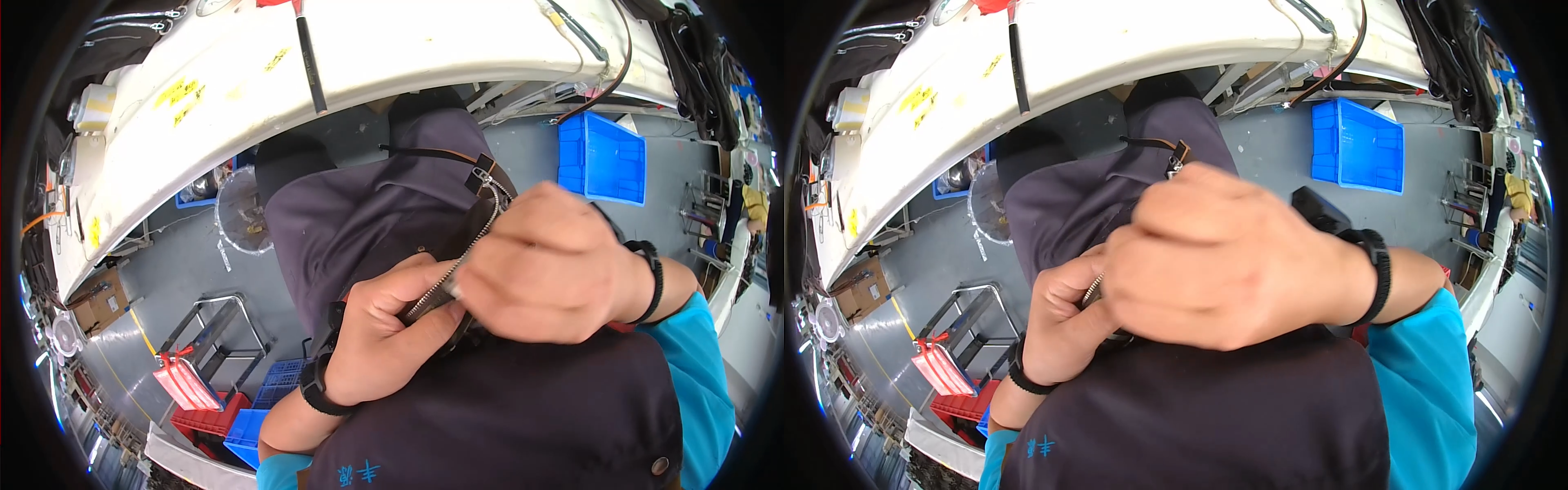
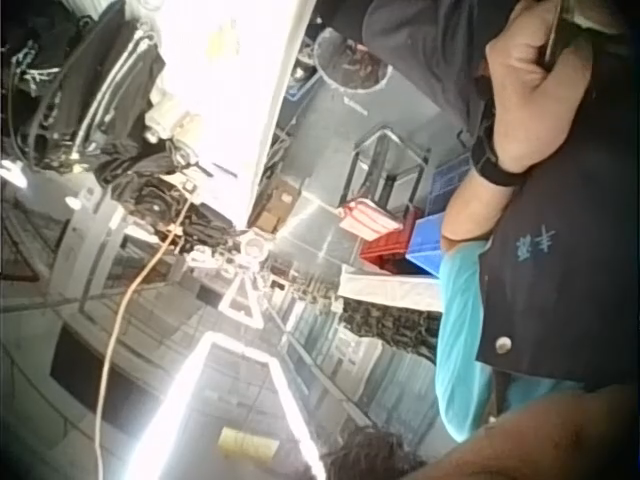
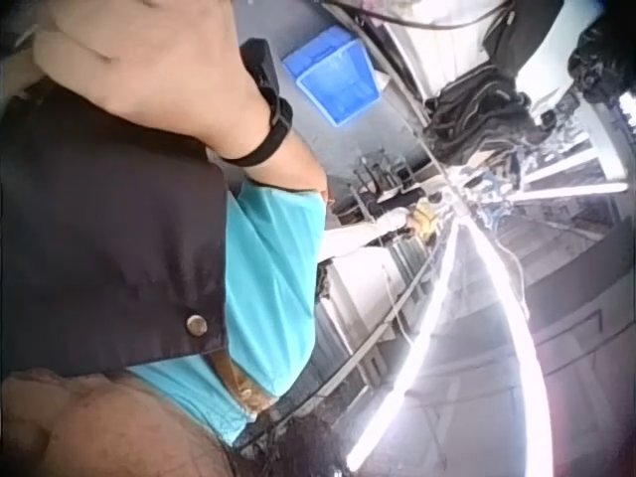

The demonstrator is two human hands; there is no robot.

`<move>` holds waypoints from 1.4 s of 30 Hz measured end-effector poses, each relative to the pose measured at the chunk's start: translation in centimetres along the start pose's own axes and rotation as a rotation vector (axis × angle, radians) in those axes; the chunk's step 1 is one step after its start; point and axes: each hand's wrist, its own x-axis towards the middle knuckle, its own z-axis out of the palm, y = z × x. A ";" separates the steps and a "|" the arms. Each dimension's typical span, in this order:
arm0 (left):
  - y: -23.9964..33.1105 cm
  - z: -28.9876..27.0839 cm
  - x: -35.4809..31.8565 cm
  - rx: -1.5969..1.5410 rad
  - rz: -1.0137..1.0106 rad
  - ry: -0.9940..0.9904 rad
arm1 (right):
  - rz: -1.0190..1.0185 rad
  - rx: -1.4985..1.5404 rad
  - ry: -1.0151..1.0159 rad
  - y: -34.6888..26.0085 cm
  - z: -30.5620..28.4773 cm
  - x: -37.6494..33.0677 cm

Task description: Applying adhesive and assembling parts of leather bags at a workshop bench.

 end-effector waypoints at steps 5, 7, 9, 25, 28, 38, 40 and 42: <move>0.2 0.0 0.1 -0.061 -0.090 0.010 | 0.072 -0.127 -0.017 0.5 -1.3 -1.0; 0.2 0.1 0.2 -0.040 -0.069 0.000 | 0.068 -0.081 0.027 0.4 -1.3 -1.0; 0.2 0.1 0.3 -0.040 -0.065 0.001 | 0.064 -0.028 0.075 0.4 -1.1 -0.9; 1.0 0.6 0.4 0.099 -0.103 -0.030 | 0.128 0.114 -0.146 -0.3 -2.4 -0.2; 0.7 0.4 0.4 0.096 -0.117 -0.035 | 0.116 0.183 -0.072 -1.3 -1.1 0.7; 0.6 0.4 0.0 0.122 -0.113 -0.022 | 0.130 0.230 -0.165 -0.8 -1.3 0.3; 0.4 0.4 0.3 0.101 -0.097 -0.017 | 0.092 0.241 -0.148 -0.4 -1.3 0.7; 0.2 0.2 0.1 0.197 -0.033 -0.038 | 0.094 0.225 -0.109 0.0 -1.6 0.0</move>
